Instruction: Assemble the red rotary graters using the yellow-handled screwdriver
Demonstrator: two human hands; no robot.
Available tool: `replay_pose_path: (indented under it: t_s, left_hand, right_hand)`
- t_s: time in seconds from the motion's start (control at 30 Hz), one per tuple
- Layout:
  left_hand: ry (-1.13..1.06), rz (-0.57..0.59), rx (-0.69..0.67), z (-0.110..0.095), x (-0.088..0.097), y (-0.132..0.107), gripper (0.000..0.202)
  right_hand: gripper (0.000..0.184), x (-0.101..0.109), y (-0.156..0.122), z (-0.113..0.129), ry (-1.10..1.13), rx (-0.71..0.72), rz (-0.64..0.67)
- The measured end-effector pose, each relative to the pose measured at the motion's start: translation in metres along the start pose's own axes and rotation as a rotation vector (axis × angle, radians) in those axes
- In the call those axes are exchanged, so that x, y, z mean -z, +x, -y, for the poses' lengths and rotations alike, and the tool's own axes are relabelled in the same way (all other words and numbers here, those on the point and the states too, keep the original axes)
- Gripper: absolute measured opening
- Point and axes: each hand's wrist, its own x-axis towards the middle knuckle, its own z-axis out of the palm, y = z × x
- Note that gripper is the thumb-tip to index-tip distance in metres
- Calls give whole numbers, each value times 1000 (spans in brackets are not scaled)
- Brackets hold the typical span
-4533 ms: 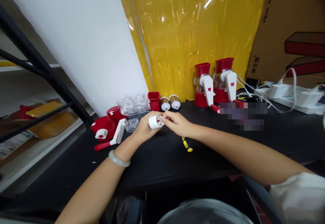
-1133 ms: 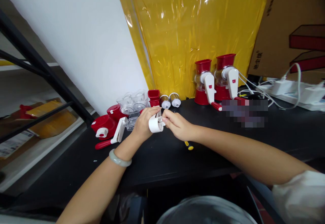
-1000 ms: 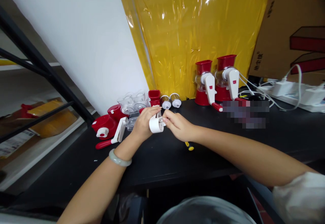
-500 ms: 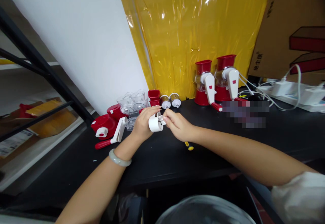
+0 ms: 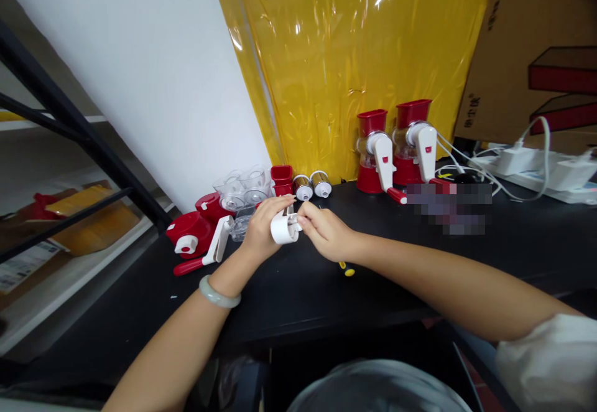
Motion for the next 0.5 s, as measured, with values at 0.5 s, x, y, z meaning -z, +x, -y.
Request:
replay_pose_path:
  t_s: [0.5]
  left_hand:
    - [-51,3,-3,1,-2,-3,47]
  right_hand:
    - [17,3,0,6,-80,-10,42]
